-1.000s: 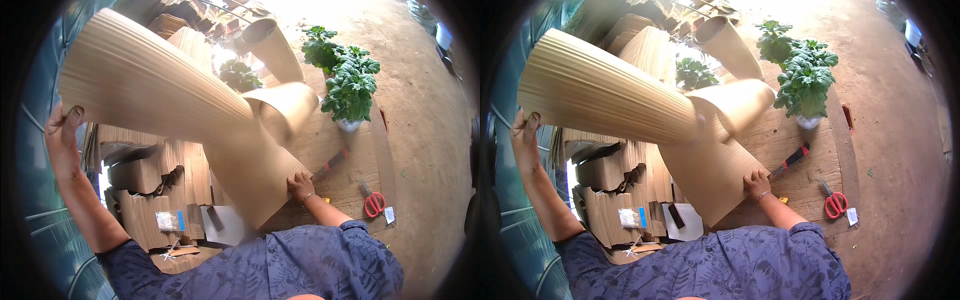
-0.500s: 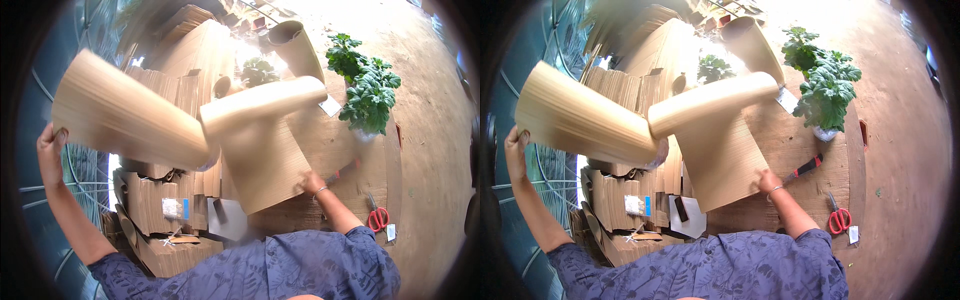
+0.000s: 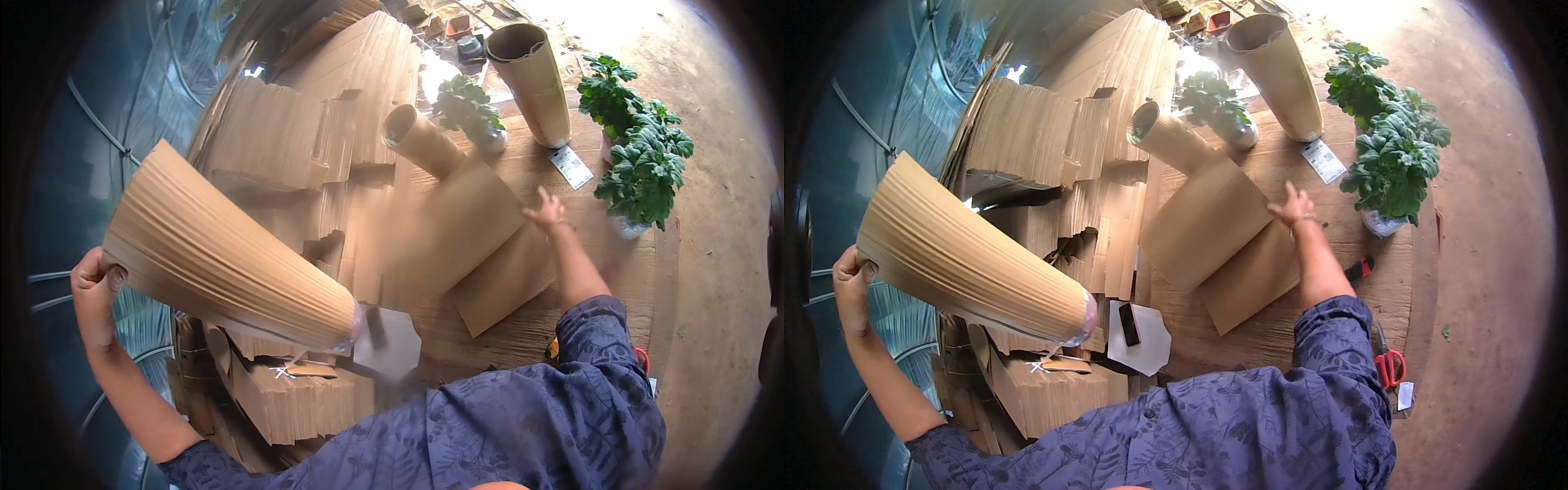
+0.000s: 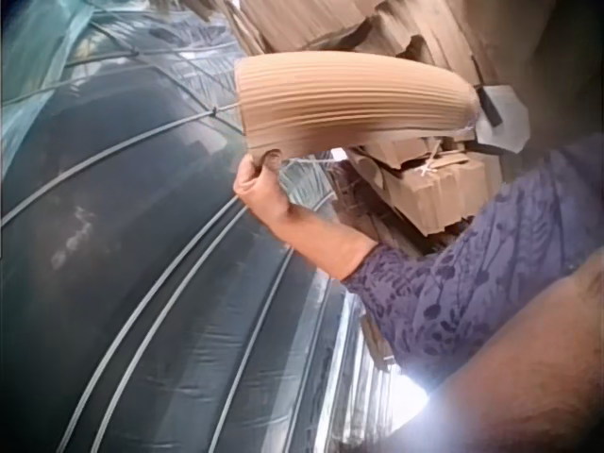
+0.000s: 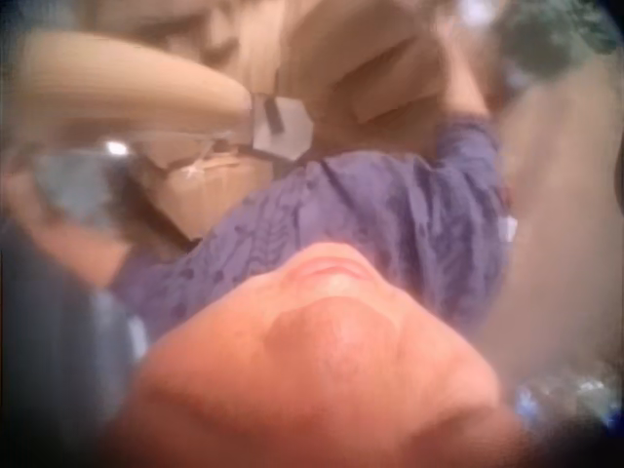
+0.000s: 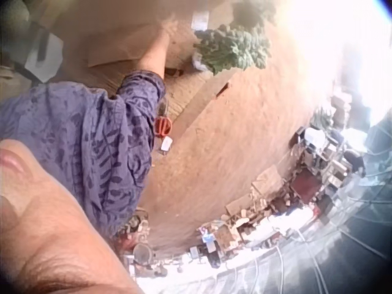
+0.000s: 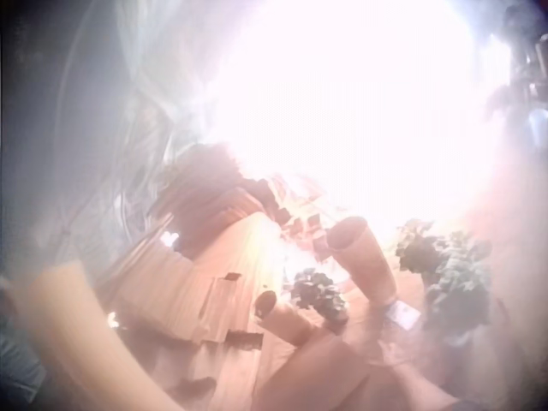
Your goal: The person rolls corrugated cardboard sheets into cylindrical shapes and secures them with clear tape to form planters. They place small potted plants inside the finished cardboard cylinders and set them on the table.
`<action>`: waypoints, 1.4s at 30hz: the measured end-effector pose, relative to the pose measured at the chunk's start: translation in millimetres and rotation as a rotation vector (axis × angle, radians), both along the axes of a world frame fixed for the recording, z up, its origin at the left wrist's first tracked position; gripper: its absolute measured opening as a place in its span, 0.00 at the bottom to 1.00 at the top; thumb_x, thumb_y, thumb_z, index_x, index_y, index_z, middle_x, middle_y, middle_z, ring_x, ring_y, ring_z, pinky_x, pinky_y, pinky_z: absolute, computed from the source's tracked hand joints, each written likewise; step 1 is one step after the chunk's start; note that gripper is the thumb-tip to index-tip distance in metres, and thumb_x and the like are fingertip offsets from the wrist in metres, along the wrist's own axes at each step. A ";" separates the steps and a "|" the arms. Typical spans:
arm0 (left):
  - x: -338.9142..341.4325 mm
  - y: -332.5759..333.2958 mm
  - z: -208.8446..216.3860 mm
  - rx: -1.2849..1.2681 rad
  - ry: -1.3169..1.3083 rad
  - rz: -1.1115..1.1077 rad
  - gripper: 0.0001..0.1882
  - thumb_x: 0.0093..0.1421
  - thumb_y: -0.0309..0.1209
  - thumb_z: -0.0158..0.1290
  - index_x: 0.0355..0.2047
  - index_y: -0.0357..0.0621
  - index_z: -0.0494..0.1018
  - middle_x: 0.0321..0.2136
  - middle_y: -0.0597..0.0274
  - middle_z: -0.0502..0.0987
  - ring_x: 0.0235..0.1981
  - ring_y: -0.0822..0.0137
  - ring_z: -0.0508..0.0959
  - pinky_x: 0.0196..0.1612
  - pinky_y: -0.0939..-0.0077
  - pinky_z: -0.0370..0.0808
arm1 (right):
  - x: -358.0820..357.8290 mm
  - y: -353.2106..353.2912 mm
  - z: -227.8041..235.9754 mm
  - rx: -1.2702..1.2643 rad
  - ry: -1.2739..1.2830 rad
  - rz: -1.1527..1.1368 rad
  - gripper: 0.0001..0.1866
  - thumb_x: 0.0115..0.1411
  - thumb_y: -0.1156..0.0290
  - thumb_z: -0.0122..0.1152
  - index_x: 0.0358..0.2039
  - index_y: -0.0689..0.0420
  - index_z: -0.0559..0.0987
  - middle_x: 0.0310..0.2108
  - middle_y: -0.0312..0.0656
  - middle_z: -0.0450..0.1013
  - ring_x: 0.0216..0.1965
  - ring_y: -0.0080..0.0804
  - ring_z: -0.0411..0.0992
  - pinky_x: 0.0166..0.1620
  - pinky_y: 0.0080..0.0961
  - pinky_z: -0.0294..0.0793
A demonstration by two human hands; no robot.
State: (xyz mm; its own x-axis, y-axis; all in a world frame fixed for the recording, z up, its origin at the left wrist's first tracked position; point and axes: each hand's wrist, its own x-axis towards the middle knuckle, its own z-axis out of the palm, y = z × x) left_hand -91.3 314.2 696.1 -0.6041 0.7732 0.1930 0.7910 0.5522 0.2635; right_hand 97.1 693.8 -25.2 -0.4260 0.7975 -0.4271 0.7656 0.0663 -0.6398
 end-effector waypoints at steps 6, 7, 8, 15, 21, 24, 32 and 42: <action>14.4 45.4 -41.0 0.014 -0.093 -0.135 0.11 0.58 0.32 0.65 0.31 0.38 0.76 0.26 0.74 0.73 0.30 0.80 0.71 0.35 0.83 0.69 | -21.9 -154.4 -14.4 0.031 -0.176 0.323 0.46 0.53 0.46 0.70 0.71 0.28 0.59 0.69 0.44 0.56 0.70 0.50 0.52 0.66 0.53 0.59; 11.1 56.6 -51.8 0.023 -0.097 -0.185 0.10 0.58 0.31 0.64 0.32 0.37 0.76 0.26 0.73 0.73 0.30 0.80 0.71 0.35 0.83 0.69 | -18.6 -179.1 -20.6 0.084 -0.155 0.334 0.44 0.53 0.48 0.71 0.69 0.30 0.61 0.68 0.46 0.57 0.68 0.51 0.55 0.65 0.52 0.62; 12.3 66.6 -62.0 0.030 -0.095 -0.224 0.09 0.58 0.29 0.63 0.32 0.37 0.76 0.26 0.73 0.74 0.30 0.79 0.72 0.35 0.82 0.70 | -16.4 -204.1 -21.7 0.136 -0.128 0.356 0.42 0.53 0.50 0.71 0.68 0.32 0.64 0.67 0.49 0.58 0.66 0.53 0.57 0.64 0.50 0.64; 8.6 200.0 -183.2 0.014 -0.160 -0.446 0.12 0.61 0.28 0.63 0.41 0.33 0.80 0.32 0.67 0.79 0.35 0.76 0.76 0.40 0.79 0.73 | 48.2 -229.8 -10.4 -0.137 0.142 0.122 0.40 0.52 0.57 0.73 0.65 0.50 0.69 0.60 0.55 0.64 0.62 0.55 0.64 0.64 0.42 0.66; -14.5 315.0 -343.1 0.123 -0.150 -0.421 0.12 0.55 0.33 0.53 0.36 0.47 0.84 0.31 0.50 0.83 0.34 0.58 0.84 0.40 0.67 0.78 | 116.5 -203.0 -23.6 -0.187 0.147 0.113 0.27 0.54 0.59 0.68 0.53 0.57 0.78 0.53 0.58 0.72 0.57 0.52 0.70 0.61 0.38 0.69; 9.3 350.3 -379.5 -0.048 -0.106 -0.287 0.13 0.58 0.33 0.54 0.42 0.52 0.82 0.37 0.54 0.83 0.40 0.54 0.83 0.48 0.64 0.77 | 129.3 -201.3 -14.0 -0.192 0.078 0.134 0.26 0.54 0.60 0.68 0.52 0.58 0.79 0.52 0.57 0.72 0.55 0.52 0.71 0.60 0.39 0.70; -8.6 381.7 -443.6 0.069 -0.255 -0.222 0.22 0.58 0.30 0.55 0.55 0.55 0.75 0.44 0.48 0.82 0.43 0.55 0.82 0.51 0.65 0.77 | 135.1 -219.5 -23.8 -0.063 0.091 0.079 0.24 0.52 0.62 0.72 0.50 0.52 0.81 0.50 0.50 0.72 0.53 0.50 0.70 0.57 0.42 0.72; -1.8 251.8 -489.1 -0.039 -0.261 -0.343 0.38 0.61 0.28 0.60 0.70 0.47 0.57 0.60 0.51 0.72 0.46 0.64 0.82 0.54 0.70 0.77 | 125.7 -194.9 -10.8 -0.142 0.184 0.149 0.25 0.54 0.60 0.69 0.52 0.54 0.80 0.47 0.55 0.75 0.50 0.53 0.74 0.54 0.42 0.74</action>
State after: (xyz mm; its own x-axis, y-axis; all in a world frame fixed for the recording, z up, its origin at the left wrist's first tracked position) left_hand -93.1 566.0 207.0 -0.3358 0.9413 0.0347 0.8399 0.2825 0.4635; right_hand 222.8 498.9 -36.0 -0.6148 0.6582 -0.4346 0.6239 0.0689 -0.7784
